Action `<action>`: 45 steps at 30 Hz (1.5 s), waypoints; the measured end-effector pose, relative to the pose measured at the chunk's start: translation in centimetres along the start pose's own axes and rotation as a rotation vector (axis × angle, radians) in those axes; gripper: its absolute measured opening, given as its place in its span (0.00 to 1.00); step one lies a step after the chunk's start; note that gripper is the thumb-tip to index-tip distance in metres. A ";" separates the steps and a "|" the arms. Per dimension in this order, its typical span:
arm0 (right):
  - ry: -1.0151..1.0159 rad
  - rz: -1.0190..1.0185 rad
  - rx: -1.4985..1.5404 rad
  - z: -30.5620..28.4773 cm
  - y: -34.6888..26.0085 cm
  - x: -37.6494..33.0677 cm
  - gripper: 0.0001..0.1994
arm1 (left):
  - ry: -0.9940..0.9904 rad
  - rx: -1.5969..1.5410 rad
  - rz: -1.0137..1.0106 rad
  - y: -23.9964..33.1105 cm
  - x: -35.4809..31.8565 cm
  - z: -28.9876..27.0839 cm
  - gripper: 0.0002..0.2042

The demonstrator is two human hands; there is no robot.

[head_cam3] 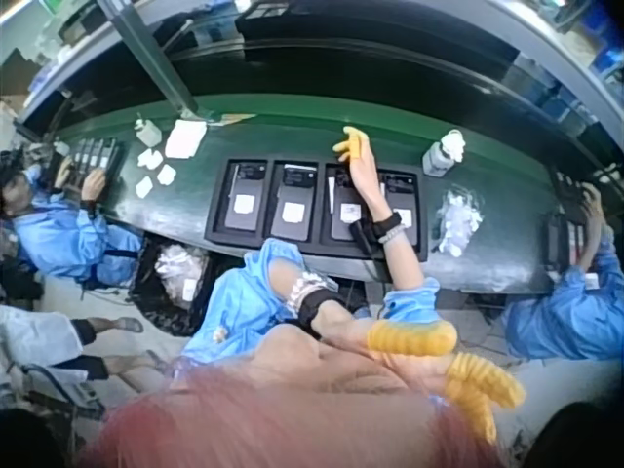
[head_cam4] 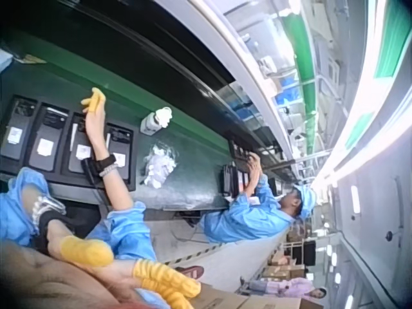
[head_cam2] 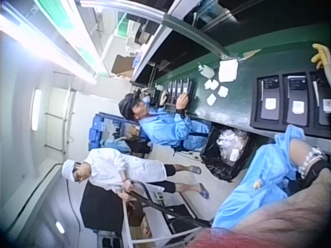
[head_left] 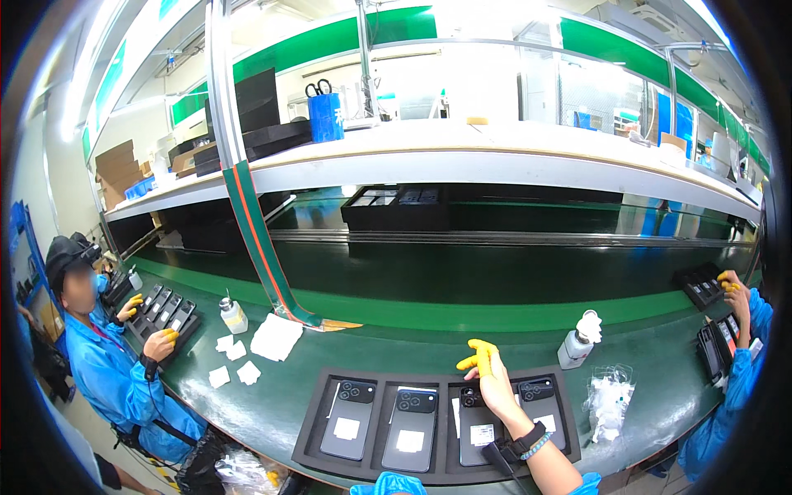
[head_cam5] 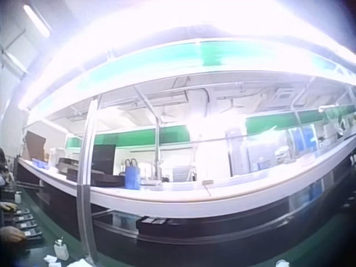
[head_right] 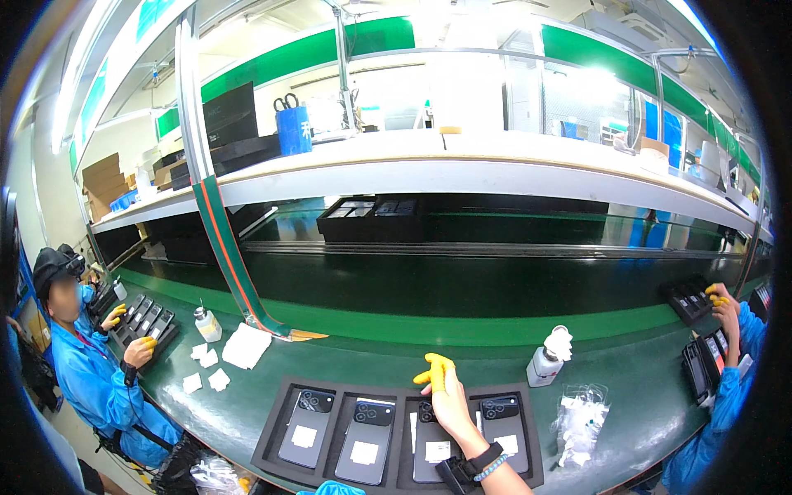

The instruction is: Cleaning and inspecting mobile phone screens on an assembly line.

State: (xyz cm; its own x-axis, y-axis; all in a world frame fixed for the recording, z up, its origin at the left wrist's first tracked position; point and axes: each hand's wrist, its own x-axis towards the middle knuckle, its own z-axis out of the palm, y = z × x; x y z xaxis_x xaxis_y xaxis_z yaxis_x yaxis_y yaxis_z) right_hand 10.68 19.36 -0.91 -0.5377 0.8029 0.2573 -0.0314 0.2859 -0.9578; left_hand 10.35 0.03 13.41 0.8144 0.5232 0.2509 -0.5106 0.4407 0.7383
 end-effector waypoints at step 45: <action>0.160 -0.071 -0.099 -0.5 7.1 -0.4 0.13 | 0.849 0.527 0.199 4.0 -1.1 -19.4 0.22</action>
State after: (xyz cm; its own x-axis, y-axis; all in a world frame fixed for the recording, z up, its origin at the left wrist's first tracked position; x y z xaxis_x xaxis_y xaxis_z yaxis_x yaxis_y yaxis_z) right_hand 11.08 21.30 -7.80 -0.3962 0.8493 0.3488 0.0230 0.3890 -0.9210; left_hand 2.08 15.40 3.99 0.1587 0.9871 0.0235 -0.2625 0.0193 0.9647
